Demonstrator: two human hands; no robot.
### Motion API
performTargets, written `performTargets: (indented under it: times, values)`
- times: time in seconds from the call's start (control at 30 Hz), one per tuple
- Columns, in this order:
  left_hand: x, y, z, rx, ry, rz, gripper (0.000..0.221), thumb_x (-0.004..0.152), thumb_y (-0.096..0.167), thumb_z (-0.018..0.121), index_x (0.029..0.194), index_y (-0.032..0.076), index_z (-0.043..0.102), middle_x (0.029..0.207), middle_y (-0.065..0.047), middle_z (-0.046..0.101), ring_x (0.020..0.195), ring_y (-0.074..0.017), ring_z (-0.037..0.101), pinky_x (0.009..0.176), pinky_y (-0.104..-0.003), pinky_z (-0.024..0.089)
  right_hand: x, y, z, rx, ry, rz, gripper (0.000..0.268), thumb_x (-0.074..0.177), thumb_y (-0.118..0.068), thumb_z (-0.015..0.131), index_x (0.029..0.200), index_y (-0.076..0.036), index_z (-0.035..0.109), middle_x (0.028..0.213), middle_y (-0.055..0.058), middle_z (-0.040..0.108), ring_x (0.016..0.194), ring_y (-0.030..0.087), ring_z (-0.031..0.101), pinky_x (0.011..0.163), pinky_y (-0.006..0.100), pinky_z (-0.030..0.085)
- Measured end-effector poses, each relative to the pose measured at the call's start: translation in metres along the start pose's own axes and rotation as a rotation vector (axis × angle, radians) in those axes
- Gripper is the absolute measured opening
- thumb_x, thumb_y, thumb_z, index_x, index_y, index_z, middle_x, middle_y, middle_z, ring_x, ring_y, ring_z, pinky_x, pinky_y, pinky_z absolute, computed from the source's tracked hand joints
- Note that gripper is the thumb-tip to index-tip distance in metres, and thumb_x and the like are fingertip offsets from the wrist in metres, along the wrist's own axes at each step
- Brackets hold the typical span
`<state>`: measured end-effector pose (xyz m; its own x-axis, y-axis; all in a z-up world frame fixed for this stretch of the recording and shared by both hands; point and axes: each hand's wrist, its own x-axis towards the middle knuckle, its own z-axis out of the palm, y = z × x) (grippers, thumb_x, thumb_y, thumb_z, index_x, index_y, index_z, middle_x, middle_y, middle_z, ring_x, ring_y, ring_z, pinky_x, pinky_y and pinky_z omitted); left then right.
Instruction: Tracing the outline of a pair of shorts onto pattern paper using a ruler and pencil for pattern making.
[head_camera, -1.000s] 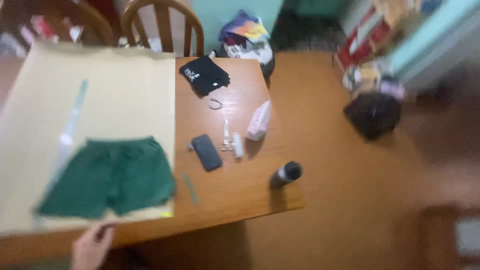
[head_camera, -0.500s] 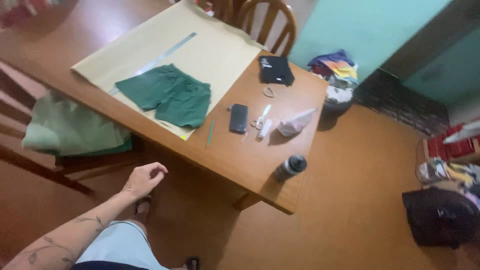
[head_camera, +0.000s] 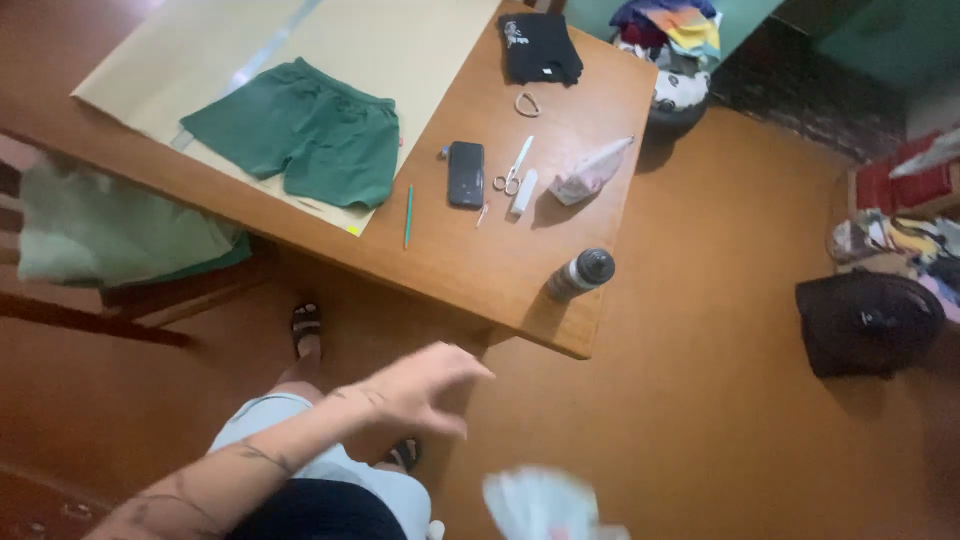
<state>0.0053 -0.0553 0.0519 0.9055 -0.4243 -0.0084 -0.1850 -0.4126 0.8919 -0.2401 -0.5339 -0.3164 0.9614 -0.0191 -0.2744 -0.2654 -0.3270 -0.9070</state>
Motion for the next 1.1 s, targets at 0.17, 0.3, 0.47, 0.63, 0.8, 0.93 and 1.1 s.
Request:
performTargets:
  times: [0.17, 0.3, 0.47, 0.63, 0.8, 0.93, 1.1]
  values:
    - [0.032, -0.049, -0.04, 0.666, 0.019, 0.25, 0.122, 0.049, 0.056, 0.094, 0.151, 0.023, 0.036, 0.15, -0.029, 0.03, 0.138, -0.046, 0.031, 0.088, -0.074, 0.038, 0.102, -0.415, 0.207, 0.256, 0.9, -0.255, 0.016, 0.09, -0.015, 0.074, 0.09, 0.002, 0.074, 0.087, 0.011, 0.074, 0.078, 0.017, 0.069, 0.074, 0.033, 0.06]
    - [0.051, -0.143, -0.132, 0.481, 0.505, 0.337, 0.054, 0.086, 0.025, 0.074, 0.137, 0.018, 0.058, 0.138, -0.026, 0.054, 0.13, -0.0424, 0.052, 0.111, -0.054, 0.037, 0.171, -0.584, 0.262, -0.108, 0.414, -0.481, 0.036, 0.103, -0.038, 0.045, 0.085, -0.017, 0.069, 0.082, -0.007, 0.071, 0.079, 0.009, 0.066, 0.081, 0.023, 0.047]
    - [0.078, -0.22, -0.294, -0.118, 0.594, -0.016, 0.028, 0.086, 0.02, 0.046, 0.106, 0.017, 0.066, 0.097, -0.001, 0.068, 0.089, -0.0143, 0.062, 0.083, -0.028, 0.046, 0.291, -0.673, 0.359, 0.046, -0.144, -0.573, 0.054, 0.102, -0.048, 0.042, 0.129, -0.007, 0.067, 0.085, -0.004, 0.068, 0.056, 0.004, 0.036, 0.056, 0.019, 0.034]
    - [0.132, -0.313, -0.381, -0.501, 0.481, -0.003, 0.03, 0.08, 0.026, 0.062, 0.108, 0.024, 0.073, 0.102, -0.002, 0.074, 0.1, -0.0142, 0.066, 0.096, -0.035, 0.049, 0.391, -0.737, 0.448, 0.216, -0.374, -0.669, 0.036, 0.101, -0.025, 0.049, 0.126, -0.004, 0.067, 0.126, 0.018, 0.071, 0.117, 0.028, 0.065, 0.095, 0.046, 0.053]
    - [0.162, -0.343, -0.439, -0.541, 0.55, -0.125, 0.029, 0.089, 0.009, 0.059, 0.111, 0.019, 0.075, 0.107, -0.008, 0.074, 0.103, -0.02, 0.067, 0.098, -0.039, 0.048, 0.428, -0.754, 0.487, 0.326, -0.713, -0.541, 0.097, 0.074, -0.031, 0.083, 0.155, -0.011, 0.034, 0.153, 0.023, 0.045, 0.142, 0.044, 0.038, 0.113, 0.065, 0.03]
    - [0.143, -0.276, -0.484, -0.509, 0.878, -0.508, 0.037, 0.096, 0.015, 0.049, 0.131, 0.015, 0.06, 0.134, -0.012, 0.061, 0.133, -0.0305, 0.051, 0.116, -0.05, 0.034, 0.458, -0.717, 0.504, 0.371, -0.367, -0.358, 0.048, 0.088, -0.017, 0.066, 0.133, -0.009, 0.055, 0.131, 0.008, 0.057, 0.124, 0.018, 0.051, 0.108, 0.04, 0.039]
    - [0.107, -0.214, -0.502, 0.137, 1.248, -0.047, 0.029, 0.098, 0.017, 0.055, 0.125, 0.01, 0.057, 0.12, -0.01, 0.059, 0.12, -0.0274, 0.056, 0.105, -0.044, 0.043, 0.482, -0.746, 0.531, 0.069, -0.055, -0.496, 0.026, 0.091, 0.006, 0.053, 0.094, -0.01, 0.073, 0.089, 0.004, 0.071, 0.086, 0.016, 0.068, 0.084, 0.031, 0.056]
